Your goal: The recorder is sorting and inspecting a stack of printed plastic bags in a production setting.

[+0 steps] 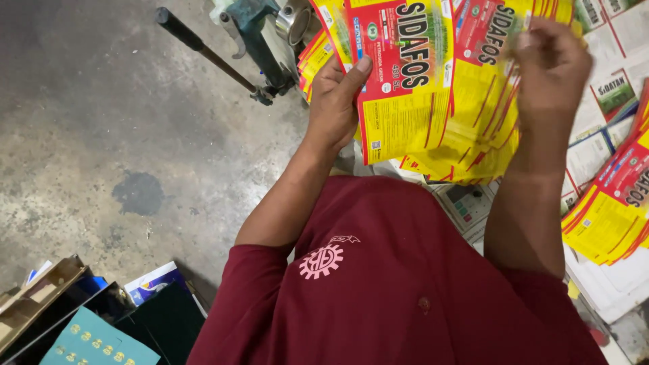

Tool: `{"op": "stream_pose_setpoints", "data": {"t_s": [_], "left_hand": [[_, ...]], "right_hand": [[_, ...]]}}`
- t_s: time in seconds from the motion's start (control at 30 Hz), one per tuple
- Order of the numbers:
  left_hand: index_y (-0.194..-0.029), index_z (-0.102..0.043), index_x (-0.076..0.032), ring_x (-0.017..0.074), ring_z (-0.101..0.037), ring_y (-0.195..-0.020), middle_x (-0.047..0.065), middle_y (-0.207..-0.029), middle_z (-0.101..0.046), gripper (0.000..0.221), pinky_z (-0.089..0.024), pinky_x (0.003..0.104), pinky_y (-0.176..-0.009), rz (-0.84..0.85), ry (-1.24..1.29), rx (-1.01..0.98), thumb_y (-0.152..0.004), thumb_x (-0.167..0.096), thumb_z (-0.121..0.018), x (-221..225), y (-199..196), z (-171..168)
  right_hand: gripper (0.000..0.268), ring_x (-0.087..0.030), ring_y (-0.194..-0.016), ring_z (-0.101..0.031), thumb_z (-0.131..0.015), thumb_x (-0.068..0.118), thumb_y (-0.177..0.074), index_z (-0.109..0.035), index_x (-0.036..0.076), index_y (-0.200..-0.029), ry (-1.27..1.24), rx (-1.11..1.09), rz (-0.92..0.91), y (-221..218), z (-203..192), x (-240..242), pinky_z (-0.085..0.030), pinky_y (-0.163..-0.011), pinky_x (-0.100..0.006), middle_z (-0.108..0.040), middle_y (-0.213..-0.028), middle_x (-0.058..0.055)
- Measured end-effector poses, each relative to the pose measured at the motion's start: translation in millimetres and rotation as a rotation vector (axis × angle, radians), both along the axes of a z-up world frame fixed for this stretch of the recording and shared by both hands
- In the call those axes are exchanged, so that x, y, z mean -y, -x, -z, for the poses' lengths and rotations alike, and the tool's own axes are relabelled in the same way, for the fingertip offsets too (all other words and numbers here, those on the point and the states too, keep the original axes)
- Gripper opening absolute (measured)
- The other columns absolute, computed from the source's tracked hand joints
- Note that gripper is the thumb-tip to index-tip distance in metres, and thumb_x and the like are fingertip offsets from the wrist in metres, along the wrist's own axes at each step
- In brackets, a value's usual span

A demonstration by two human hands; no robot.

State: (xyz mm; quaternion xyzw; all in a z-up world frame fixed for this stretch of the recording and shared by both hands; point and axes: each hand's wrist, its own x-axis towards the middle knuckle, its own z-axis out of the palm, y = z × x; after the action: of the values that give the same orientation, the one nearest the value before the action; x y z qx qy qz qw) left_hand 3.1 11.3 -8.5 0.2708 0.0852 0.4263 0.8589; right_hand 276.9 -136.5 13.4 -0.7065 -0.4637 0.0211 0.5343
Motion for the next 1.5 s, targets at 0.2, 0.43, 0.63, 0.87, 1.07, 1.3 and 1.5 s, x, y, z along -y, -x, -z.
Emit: {"op": "stream_pose_setpoints", "data": {"t_s": [0.2,0.43,0.63,0.87,1.07,1.3,1.5], "left_hand": [[-0.131,-0.058,0.006,0.0212,-0.073,-0.105,0.017,-0.123,-0.072,0.027,-0.061,0.038,-0.097,0.049,-0.03,-0.02,-0.109,-0.007,-0.064,6.0,-14.6,0.6],[-0.13,-0.063,0.005,0.0197,-0.072,-0.108,0.015,-0.123,-0.073,0.024,-0.059,0.037,-0.101,0.065,-0.08,-0.033,-0.109,-0.007,-0.065,6.7,-9.4,4.8],[-0.129,-0.065,0.004,0.018,-0.071,-0.11,0.014,-0.124,-0.074,0.023,-0.057,0.035,-0.102,0.089,-0.121,-0.055,-0.108,-0.008,-0.065,6.8,-7.3,5.6],[-0.128,-0.064,0.004,0.0166,-0.071,-0.107,0.013,-0.122,-0.074,0.023,-0.059,0.034,-0.1,0.046,-0.151,-0.097,-0.107,-0.006,-0.066,7.1,-9.3,9.0],[-0.129,-0.064,0.004,0.0164,-0.072,-0.104,0.013,-0.12,-0.075,0.024,-0.06,0.034,-0.096,0.023,-0.164,-0.139,-0.106,-0.004,-0.066,8.7,-7.5,2.8],[-0.133,-0.058,0.0,0.0198,-0.072,-0.103,0.012,-0.119,-0.073,0.033,-0.061,0.037,-0.094,-0.022,-0.089,-0.207,-0.101,0.001,-0.068,3.1,-10.6,22.8],[-0.132,-0.058,0.004,0.0221,-0.072,-0.107,0.015,-0.124,-0.071,0.03,-0.061,0.038,-0.098,0.037,-0.052,-0.216,-0.102,0.005,-0.063,12.2,-14.8,-10.7]], "right_hand": [[0.022,-0.009,-0.085,-0.065,-0.073,-0.01,-0.105,-0.066,-0.001,-0.124,-0.046,-0.676,-0.399,54.2,-18.6,-10.6,-0.053,-0.079,-0.021,-0.071,-0.101,-0.006],[0.014,-0.009,-0.084,-0.066,-0.075,-0.012,-0.106,-0.064,-0.004,-0.112,-0.1,-0.755,-0.377,44.9,-8.9,-3.3,-0.053,-0.08,-0.02,-0.071,-0.099,-0.008],[0.016,-0.009,-0.076,-0.065,-0.072,-0.008,-0.108,-0.062,0.001,-0.115,-0.104,-0.874,-0.383,44.1,-12.9,0.9,-0.05,-0.071,-0.02,-0.071,-0.094,-0.008],[0.019,-0.016,-0.086,-0.069,-0.068,-0.009,-0.109,-0.06,0.001,-0.123,-0.24,-0.941,-0.324,25.3,0.8,11.4,-0.055,-0.079,-0.026,-0.073,-0.111,-0.014],[0.027,-0.027,-0.103,-0.07,-0.068,-0.014,-0.11,-0.062,-0.012,-0.136,-0.428,-0.756,-0.073,-87.0,39.6,77.7,-0.06,-0.098,-0.037,-0.071,-0.125,-0.023],[0.028,-0.027,-0.106,-0.072,-0.067,-0.009,-0.109,-0.066,-0.009,-0.137,-0.315,-0.511,0.26,-215.8,94.6,279.5,-0.06,-0.097,-0.037,-0.074,-0.126,-0.021],[0.029,-0.028,-0.109,-0.075,-0.066,-0.006,-0.108,-0.07,-0.006,-0.137,-0.182,-0.351,0.519,-210.7,147.0,349.0,-0.059,-0.096,-0.037,-0.077,-0.127,-0.019]]}}
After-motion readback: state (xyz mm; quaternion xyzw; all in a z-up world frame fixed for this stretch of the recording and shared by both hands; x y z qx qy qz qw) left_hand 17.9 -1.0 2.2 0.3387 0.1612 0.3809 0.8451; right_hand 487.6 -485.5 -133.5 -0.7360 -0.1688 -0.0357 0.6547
